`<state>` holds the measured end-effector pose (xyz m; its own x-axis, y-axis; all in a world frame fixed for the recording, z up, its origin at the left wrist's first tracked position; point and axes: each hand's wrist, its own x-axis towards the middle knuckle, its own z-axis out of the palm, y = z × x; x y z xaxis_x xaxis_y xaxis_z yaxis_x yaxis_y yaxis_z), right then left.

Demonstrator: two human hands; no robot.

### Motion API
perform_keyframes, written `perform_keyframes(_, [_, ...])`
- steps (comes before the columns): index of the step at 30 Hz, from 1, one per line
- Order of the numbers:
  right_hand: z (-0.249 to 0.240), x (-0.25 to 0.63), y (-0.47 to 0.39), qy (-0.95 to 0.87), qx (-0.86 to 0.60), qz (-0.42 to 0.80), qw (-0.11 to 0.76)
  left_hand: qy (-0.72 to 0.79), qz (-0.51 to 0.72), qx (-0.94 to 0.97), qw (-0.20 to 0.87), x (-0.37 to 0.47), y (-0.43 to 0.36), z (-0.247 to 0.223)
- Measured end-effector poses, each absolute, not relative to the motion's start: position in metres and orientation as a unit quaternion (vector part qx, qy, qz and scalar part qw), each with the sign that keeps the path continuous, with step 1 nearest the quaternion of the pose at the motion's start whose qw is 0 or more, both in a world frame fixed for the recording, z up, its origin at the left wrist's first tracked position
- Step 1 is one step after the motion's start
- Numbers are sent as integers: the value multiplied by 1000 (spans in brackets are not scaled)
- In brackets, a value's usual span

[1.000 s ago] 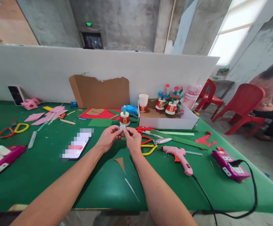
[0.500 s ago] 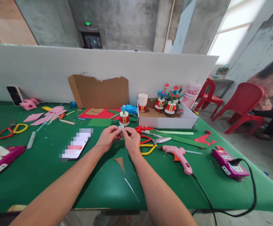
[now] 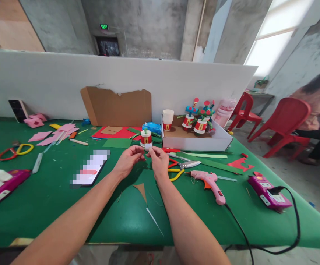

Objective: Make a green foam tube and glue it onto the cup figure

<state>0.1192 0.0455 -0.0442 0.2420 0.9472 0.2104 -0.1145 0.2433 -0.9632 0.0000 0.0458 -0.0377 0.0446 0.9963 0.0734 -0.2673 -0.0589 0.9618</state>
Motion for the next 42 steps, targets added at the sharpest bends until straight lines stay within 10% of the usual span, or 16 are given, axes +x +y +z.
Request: perform_keyframes(42, [-46,114,37,-561,-442,379,588,446,568,487,491,-3,46,-40])
